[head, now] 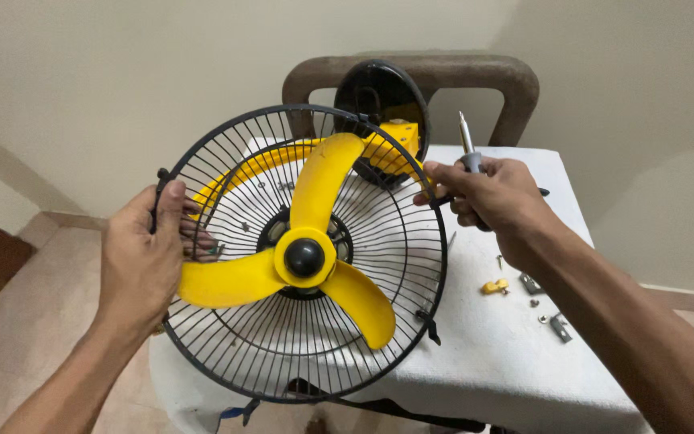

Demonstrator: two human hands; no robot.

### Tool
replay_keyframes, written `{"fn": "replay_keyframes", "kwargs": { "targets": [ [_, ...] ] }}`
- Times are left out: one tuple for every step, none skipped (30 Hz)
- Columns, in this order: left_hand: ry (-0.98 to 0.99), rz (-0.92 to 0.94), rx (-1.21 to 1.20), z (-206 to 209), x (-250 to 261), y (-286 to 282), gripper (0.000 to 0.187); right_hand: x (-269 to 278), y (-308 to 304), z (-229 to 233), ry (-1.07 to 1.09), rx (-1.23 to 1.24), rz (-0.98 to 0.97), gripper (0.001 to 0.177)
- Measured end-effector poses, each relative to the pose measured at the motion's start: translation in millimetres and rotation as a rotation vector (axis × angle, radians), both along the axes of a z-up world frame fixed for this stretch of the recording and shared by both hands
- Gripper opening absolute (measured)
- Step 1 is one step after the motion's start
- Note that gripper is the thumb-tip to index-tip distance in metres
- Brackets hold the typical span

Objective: The person disassembles a yellow electric fan by removing the front grill, detaching the fan blades, and unscrewing the motor housing. They use a screwdriver and pliers to remove screws and components, placing them on a nearby table.

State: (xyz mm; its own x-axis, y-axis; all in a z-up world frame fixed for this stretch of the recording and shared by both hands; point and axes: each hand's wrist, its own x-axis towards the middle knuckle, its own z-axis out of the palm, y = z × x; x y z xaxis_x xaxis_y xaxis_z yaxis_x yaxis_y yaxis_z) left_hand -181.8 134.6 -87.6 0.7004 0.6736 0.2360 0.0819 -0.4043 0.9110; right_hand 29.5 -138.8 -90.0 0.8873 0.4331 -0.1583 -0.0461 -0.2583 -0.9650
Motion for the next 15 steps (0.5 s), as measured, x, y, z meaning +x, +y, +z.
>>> {"fn": "replay_keyframes", "kwargs": {
  "targets": [
    [0.003, -0.018, -0.01, -0.9, -0.6, 2.1, 0.046, 4.9, -0.1, -1.5, -0.004, 0.007, 0.01, 0.031],
    [0.0, -0.033, -0.02, -1.2, -1.1, 5.1, 0.044, 8.8, 0.9, -2.1, -0.014, 0.013, 0.024, 0.031],
    [0.017, -0.067, -0.049, -1.9, -0.8, 7.4, 0.049, 9.6, 0.7, -3.4, 0.008, -0.05, -0.002, 0.032],
    [0.024, -0.101, -0.074, -1.7, 0.9, 10.0, 0.053, 10.8, 0.2, -1.6, 0.02, -0.109, -0.028, 0.034],
    [0.031, -0.135, -0.099, 0.0, 1.4, 13.5, 0.057, 10.9, 1.2, 0.5, 0.032, -0.168, -0.055, 0.035],
    [0.105, -0.12, -0.146, 3.0, 2.5, 18.4, 0.06, 8.3, 0.8, 1.7, 0.022, -0.207, -0.068, 0.04],
    [0.179, -0.106, -0.192, 6.6, 1.6, 23.9, 0.064, 4.6, 0.8, 3.5, 0.013, -0.245, -0.082, 0.044],
    [0.259, -0.107, -0.23, 9.7, 3.9, 28.9, 0.068, -2.4, -1.4, 5.3, 0.009, -0.28, -0.111, 0.049],
    [0.199, -0.171, -0.234, 9.9, 4.5, 31.8, 0.069, -10.6, -3.0, 9.4, -0.07, -0.283, -0.175, 0.048],
    [0.142, -0.235, -0.238, 8.7, 0.4, 34.8, 0.069, -22.0, -3.1, 14.6, -0.147, -0.287, -0.238, 0.048],
    [0.085, -0.299, -0.244, 7.1, -4.4, 40.2, 0.069, -35.8, -0.7, 20.5, -0.225, -0.292, -0.3, 0.048],
    [-0.014, -0.288, -0.144, 1.3, -11.3, 46.3, 0.065, -51.8, 2.6, 27.9, -0.288, -0.271, -0.377, 0.047],
    [-0.114, -0.275, -0.046, -6.9, -17.4, 50.7, 0.061, -69.9, 6.9, 36.7, -0.352, -0.25, -0.454, 0.048],
    [-0.209, -0.259, 0.049, -12.8, -24.0, 54.8, 0.058, -91.0, 14.1, 44.3, -0.348, -0.268, -0.493, 0.047],
    [-0.224, -0.234, 0.007, -16.9, -29.8, 59.8, 0.054, -114.6, 22.1, 50.6, -0.344, -0.286, -0.532, 0.047]
  ]
}}
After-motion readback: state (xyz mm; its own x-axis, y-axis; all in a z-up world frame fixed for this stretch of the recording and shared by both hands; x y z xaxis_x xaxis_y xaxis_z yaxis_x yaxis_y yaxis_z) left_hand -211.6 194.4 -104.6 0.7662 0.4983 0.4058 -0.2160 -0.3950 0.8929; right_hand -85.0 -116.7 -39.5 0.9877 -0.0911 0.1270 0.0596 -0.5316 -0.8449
